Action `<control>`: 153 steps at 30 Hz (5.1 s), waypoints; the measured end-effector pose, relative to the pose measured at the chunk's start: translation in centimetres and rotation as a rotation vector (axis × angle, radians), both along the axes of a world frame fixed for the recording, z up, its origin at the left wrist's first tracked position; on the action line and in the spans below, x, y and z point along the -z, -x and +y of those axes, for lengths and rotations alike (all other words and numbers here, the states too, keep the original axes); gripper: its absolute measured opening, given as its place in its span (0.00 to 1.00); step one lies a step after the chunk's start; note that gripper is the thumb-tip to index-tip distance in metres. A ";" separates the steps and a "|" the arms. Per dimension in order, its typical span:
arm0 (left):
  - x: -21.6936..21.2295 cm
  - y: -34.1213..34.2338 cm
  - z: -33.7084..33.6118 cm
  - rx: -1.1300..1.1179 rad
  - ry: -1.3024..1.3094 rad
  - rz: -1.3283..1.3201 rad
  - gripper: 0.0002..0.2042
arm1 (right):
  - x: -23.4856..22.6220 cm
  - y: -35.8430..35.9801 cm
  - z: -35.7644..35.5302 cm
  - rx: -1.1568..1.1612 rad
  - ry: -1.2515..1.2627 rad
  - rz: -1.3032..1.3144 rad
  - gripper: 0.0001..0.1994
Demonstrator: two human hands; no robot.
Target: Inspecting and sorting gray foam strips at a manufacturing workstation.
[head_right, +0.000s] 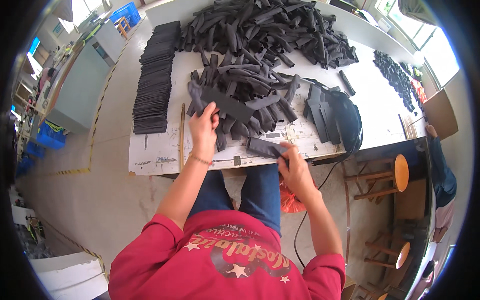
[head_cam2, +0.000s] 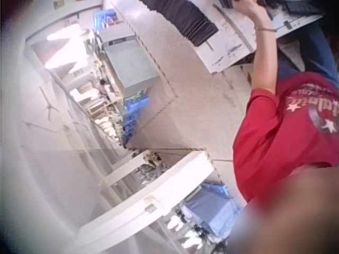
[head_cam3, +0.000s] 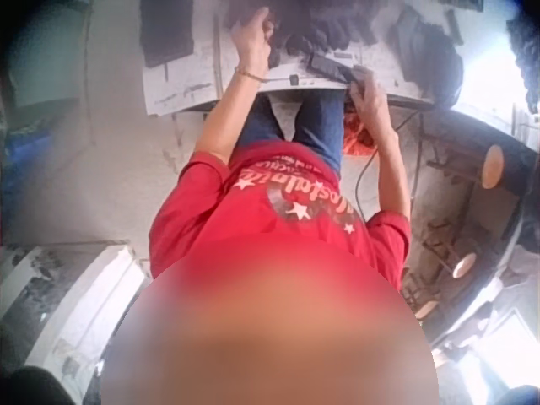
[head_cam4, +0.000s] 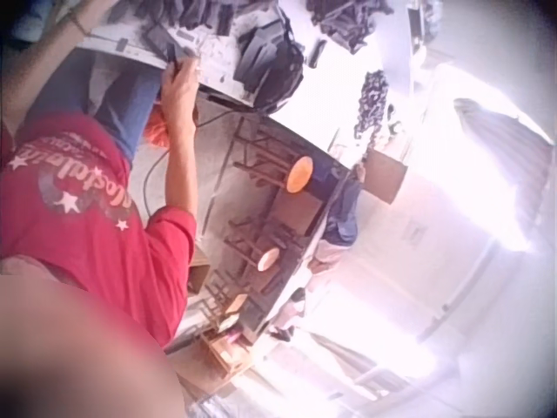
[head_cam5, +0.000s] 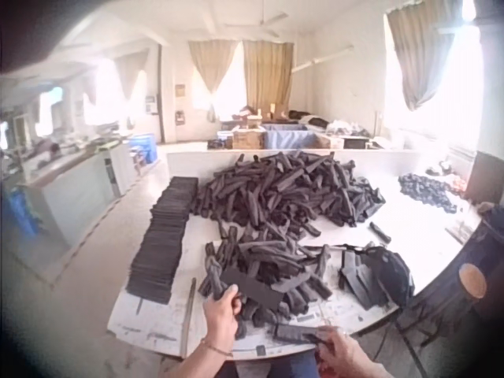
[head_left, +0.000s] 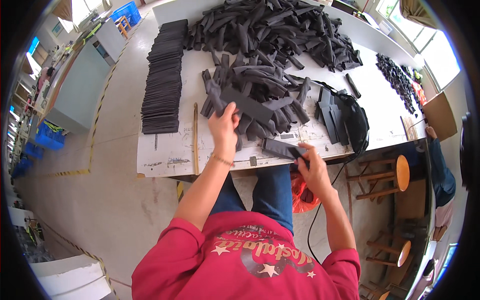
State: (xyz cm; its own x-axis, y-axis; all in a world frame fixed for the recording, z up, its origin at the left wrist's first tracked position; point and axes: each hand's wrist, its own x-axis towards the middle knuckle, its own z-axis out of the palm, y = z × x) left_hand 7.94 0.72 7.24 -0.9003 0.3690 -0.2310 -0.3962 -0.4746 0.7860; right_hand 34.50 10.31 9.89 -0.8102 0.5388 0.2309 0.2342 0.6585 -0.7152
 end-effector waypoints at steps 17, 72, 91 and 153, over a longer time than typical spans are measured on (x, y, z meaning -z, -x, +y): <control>0.7 0.2 -3.6 0.207 -0.274 -0.281 0.14 | -0.3 1.7 -3.6 -0.294 0.062 -0.157 0.22; -1.6 -6.6 -6.5 0.523 -0.272 -0.104 0.22 | -2.1 6.1 -5.5 0.027 -0.657 0.240 0.20; -1.4 -8.1 -5.5 0.485 -0.388 0.101 0.08 | -0.9 6.0 -7.5 -0.077 -0.343 0.217 0.21; -1.6 -9.9 -4.4 0.396 -0.550 -0.138 0.13 | -1.3 7.0 -4.7 -0.258 -0.198 0.230 0.07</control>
